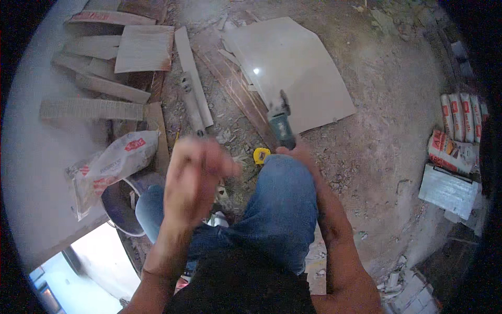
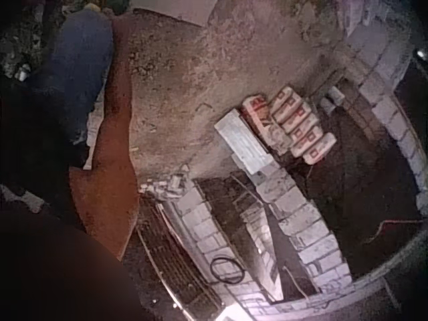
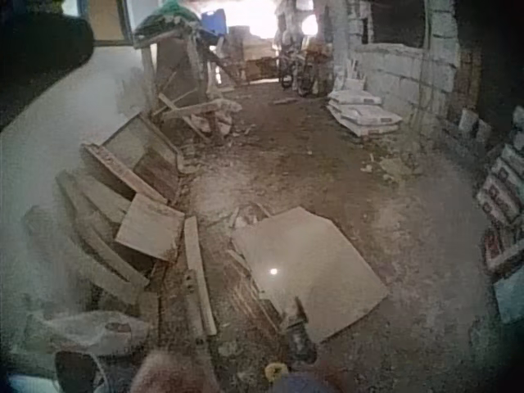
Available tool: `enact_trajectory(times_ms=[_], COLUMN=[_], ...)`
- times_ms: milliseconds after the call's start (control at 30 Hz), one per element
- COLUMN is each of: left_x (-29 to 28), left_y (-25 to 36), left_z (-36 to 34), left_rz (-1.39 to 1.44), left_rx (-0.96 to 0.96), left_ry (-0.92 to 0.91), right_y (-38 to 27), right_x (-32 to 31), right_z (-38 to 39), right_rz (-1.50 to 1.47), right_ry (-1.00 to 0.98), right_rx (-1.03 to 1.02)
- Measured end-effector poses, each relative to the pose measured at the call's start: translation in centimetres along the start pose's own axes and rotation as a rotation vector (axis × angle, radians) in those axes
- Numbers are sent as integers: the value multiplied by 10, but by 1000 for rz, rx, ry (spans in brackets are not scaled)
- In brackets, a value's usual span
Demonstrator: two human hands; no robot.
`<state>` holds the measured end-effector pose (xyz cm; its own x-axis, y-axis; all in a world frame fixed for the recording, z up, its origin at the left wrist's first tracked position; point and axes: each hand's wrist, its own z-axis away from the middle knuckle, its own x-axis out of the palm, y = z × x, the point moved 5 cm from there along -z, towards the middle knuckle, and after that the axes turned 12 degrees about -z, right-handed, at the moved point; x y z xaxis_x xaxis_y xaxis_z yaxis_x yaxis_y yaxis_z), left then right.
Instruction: Cutting a ceramic tile with an angle grinder and measuring for subsequent cuts.
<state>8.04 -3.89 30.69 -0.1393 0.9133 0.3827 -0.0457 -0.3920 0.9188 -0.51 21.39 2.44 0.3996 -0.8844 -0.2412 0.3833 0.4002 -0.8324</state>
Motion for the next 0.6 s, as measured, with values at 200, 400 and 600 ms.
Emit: enact_trajectory(times_ms=[200,400,600], left_x=[-110,-71,-78], left_y=[-232,-290,-313], left_z=[-45,-79,-103], left_rz=[63,-98,-402], left_rx=[-606,-722,-641], left_ry=[269,76,60], right_y=[-8,-17,-13], right_x=[50,62,62], right_z=[-19,-20,-19], right_rz=[97,54,126], right_ry=[-110,-149,-17], right_rx=[-58,-6,-30])
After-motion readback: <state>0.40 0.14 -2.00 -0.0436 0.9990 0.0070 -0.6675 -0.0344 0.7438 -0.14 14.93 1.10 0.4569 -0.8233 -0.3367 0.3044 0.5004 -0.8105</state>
